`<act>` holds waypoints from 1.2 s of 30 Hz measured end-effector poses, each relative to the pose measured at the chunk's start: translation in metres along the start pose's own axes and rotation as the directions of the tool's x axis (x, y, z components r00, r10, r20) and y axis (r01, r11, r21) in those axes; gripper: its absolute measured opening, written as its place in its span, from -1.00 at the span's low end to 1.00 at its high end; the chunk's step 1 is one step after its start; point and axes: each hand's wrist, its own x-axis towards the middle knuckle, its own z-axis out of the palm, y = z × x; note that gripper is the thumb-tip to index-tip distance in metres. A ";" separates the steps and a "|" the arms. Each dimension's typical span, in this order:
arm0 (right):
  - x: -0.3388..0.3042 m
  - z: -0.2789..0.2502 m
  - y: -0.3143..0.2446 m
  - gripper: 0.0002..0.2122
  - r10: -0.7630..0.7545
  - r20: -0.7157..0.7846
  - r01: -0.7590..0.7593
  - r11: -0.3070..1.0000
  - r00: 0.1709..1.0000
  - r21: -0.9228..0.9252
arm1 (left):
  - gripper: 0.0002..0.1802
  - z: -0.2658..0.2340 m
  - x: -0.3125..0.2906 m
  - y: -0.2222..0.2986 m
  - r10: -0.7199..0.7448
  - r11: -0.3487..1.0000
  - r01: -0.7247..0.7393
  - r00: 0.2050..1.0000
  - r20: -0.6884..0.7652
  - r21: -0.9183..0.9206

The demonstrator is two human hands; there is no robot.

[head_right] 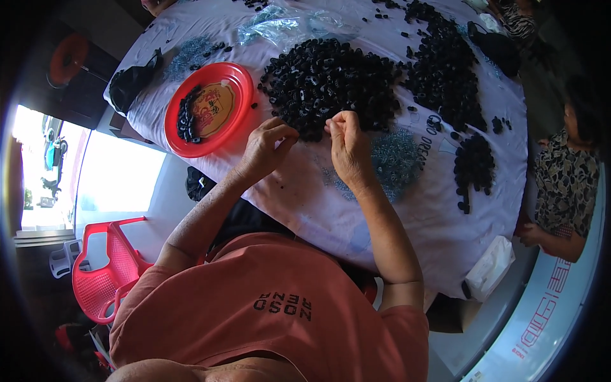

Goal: The person passes a tray filled with plastic components to another person, then picks up black plastic pieces and small fasteners from the table and assembles them together by hand.

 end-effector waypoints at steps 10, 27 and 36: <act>-0.001 -0.002 0.000 -0.88 0.000 -0.016 0.001 0.998 1.000 0.068 | -0.84 0.009 0.005 0.006 0.064 0.984 -0.056 0.997 -0.044 0.167; -0.002 -0.008 0.004 -0.87 -0.129 -0.032 0.125 0.988 0.991 -0.086 | -0.81 0.029 0.021 0.023 0.154 0.965 -0.143 0.988 -0.030 0.221; -0.009 -0.010 -0.009 -0.83 -0.202 0.053 0.202 0.979 0.978 -0.002 | -0.85 0.023 0.010 0.023 -0.003 0.995 0.025 0.976 -0.218 0.101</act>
